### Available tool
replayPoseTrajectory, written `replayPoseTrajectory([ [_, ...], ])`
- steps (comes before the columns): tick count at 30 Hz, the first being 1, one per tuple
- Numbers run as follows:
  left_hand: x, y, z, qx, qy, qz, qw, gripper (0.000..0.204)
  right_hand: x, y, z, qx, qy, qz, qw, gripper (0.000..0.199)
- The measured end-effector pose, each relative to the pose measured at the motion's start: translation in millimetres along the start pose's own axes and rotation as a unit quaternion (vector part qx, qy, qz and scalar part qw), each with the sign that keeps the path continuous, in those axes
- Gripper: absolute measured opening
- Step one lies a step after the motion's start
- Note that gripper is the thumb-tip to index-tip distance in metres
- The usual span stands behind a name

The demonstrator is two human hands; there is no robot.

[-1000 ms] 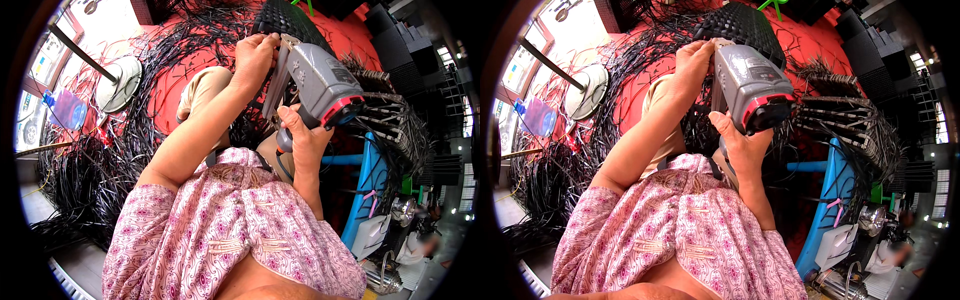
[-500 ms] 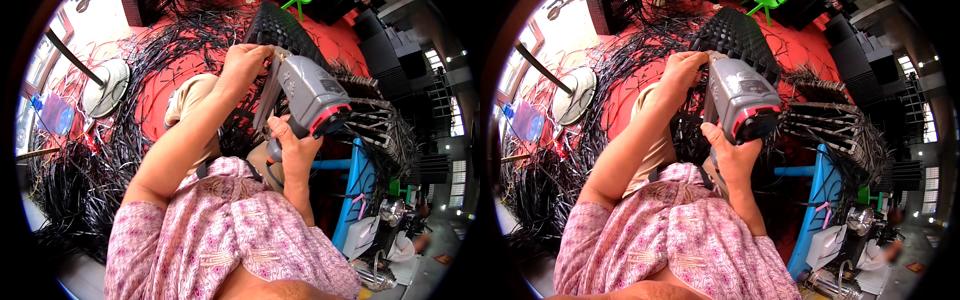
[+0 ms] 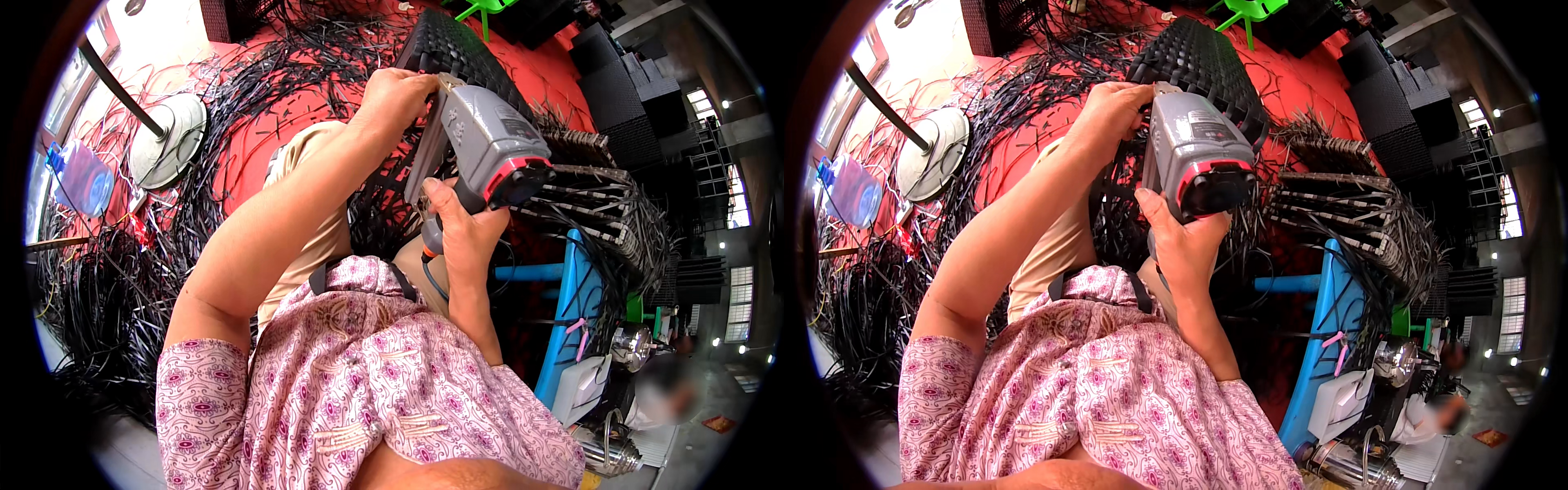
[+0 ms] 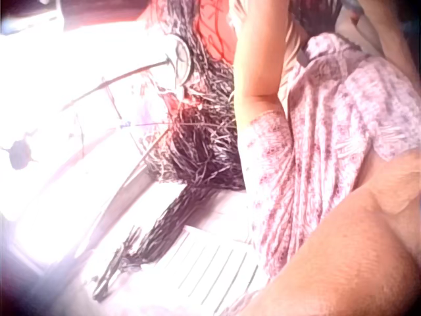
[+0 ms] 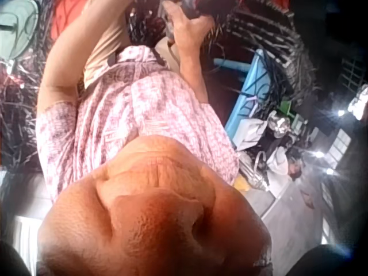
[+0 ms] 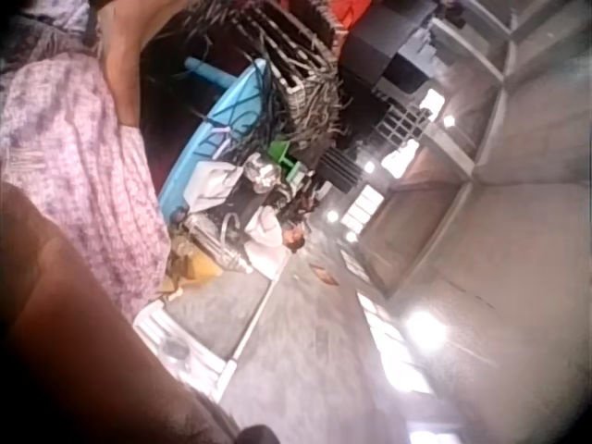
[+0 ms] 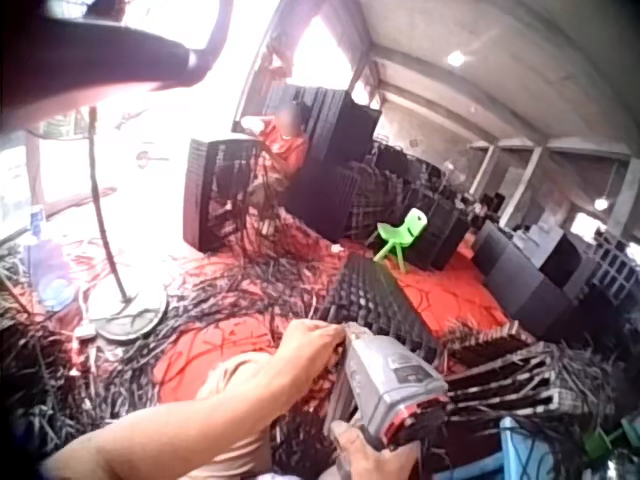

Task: The person sits on the floor and repairs a black plastic chair frame. They use pliers to cut and trim black plastic strips, then use a staple gun to attach the strips to the frame. The person repeatedly adjusts the strips and staples them in place.

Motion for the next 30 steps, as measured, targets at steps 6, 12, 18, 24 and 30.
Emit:
replayPoseTrajectory([
  [6,1.4,4.1,9.3,-0.013,0.009,-0.056,0.998,0.027,2.7,2.1,3.8,-0.009,0.013,0.024,1.000,0.018],
  [12,-1.3,-5.4,4.8,-0.027,0.023,0.008,0.999,0.025,8.7,-1.3,1.0,-0.028,0.033,0.027,0.999,0.017],
  [18,-3.1,-11.4,-1.8,-0.016,0.023,0.014,0.999,0.025,17.0,-1.5,5.0,-0.025,0.041,0.046,0.998,0.017],
  [24,-1.1,-15.3,-5.5,-0.011,0.017,-0.006,1.000,0.029,17.2,0.8,4.6,-0.012,0.046,0.103,0.994,0.018],
  [30,-3.1,-13.2,-23.2,0.061,0.025,0.014,0.998,0.034,14.3,6.8,-1.2,0.013,0.028,0.118,0.993,0.018],
])
Point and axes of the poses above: each hand's wrist, its own z-axis away from the middle knuckle, its own x-axis out of the palm, y = z × x, the point moved 9 cm from there along -z, towards the middle knuckle, and after that the axes turned 9 degrees about -x, right-handed, at the moved point
